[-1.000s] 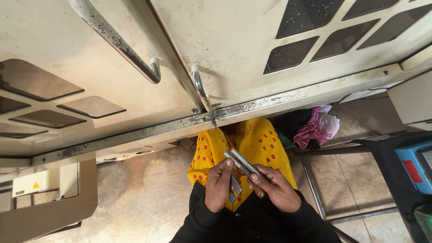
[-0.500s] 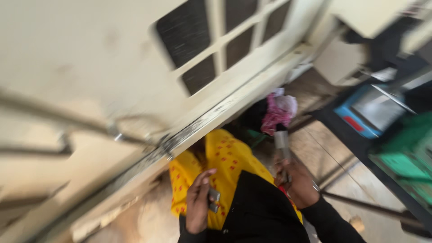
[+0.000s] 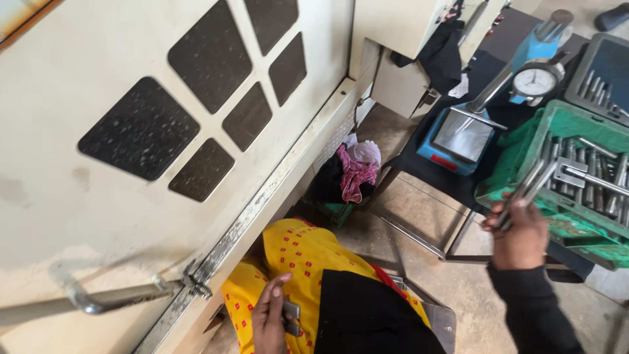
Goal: The person opens a CNC machine door, removes cylindrical metal parts, and measures them using a dial indicator on a small scale. They repeatedly place and remove the parts, then return them to the machine interior before closing the door.
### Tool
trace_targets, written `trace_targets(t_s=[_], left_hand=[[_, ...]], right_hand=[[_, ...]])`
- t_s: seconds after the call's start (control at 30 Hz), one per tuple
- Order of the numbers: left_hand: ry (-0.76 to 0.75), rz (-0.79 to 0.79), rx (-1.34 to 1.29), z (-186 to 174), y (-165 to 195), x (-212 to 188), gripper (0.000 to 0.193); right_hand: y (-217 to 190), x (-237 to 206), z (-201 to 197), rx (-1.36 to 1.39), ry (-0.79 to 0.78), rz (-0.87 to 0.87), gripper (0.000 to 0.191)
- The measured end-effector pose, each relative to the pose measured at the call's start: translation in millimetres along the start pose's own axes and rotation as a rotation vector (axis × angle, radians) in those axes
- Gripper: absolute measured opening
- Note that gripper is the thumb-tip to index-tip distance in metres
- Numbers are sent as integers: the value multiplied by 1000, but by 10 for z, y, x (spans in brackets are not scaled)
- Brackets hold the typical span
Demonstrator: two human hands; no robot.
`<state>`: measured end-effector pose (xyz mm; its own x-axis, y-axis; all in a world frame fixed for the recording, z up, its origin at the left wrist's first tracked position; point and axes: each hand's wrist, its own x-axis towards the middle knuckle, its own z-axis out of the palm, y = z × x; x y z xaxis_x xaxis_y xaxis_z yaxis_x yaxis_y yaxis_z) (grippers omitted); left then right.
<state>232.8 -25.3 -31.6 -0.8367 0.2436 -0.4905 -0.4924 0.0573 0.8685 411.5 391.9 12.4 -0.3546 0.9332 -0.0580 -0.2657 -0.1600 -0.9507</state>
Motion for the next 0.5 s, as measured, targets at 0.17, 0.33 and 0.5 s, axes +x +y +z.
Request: trace_targets(t_s=[0.17,0.33,0.5], left_hand=[[14,80,118,-203,-207,212,35],[21,2,174,-253,-304,316,35],[56,-39,185,-107,-259,342,35]], right_hand=[[-684,726,-391,-776,-9,-414,27],[-1012,1982,-338,-1217,94,-640,26],[-1231,2417,146,-1417,211,-583,26]])
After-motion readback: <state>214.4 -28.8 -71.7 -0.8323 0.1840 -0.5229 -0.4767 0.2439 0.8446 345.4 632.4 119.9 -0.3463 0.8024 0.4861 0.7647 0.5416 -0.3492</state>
